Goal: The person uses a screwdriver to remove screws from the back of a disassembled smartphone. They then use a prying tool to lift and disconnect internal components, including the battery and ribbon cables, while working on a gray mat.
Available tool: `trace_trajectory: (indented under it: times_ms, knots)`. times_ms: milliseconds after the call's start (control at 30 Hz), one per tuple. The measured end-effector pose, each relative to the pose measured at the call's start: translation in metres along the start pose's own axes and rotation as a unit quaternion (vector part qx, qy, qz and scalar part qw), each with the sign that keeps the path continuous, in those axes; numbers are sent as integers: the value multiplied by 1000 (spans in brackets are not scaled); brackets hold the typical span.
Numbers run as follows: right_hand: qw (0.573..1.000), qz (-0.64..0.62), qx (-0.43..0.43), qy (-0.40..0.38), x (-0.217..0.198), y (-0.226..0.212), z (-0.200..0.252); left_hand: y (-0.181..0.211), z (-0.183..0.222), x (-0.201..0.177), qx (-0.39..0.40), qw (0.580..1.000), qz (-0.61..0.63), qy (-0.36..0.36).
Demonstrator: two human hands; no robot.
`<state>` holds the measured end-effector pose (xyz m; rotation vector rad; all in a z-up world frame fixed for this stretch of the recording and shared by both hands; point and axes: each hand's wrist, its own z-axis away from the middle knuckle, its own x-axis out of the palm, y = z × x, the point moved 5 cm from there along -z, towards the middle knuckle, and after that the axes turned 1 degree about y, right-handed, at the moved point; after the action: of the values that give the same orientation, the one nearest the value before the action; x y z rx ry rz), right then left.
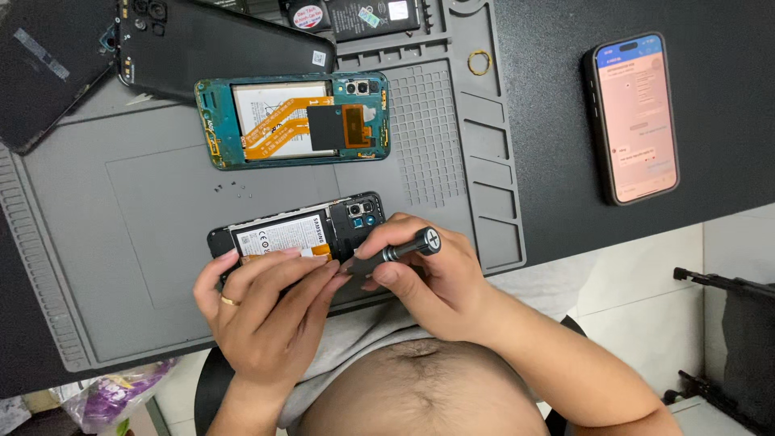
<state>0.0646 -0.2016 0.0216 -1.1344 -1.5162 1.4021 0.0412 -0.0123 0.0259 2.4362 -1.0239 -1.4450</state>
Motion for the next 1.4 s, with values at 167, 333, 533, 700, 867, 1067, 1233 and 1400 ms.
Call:
trace_trajectory:
  times_ms: [167,333,533,700,867,1067,1233,1400]
  knots:
    - [1000,17,-9,1,0,-1,0,0,0,0,-8,1000,-4,-8]
    - [1000,4,-16,13,0,0,1,-1,3,1,-5,1000,-8,-2]
    - [999,36,-28,18,0,-3,0,1,2,0,7,1000,-11,1]
    - [996,73,-45,15,-1,-9,-3,2,1,-1,11,1000,-14,4]
    - [995,91,-28,7,-2,-8,1,0,3,1,13,1000,-23,3]
    - [998,57,-2,37,-4,1,9,2,-2,-3,36,999,-10,31]
    - [997,12,30,70,-4,5,14,1,-2,-1,45,998,-11,50]
    - [996,19,26,78,-4,7,15,1,0,0,45,998,-14,46]
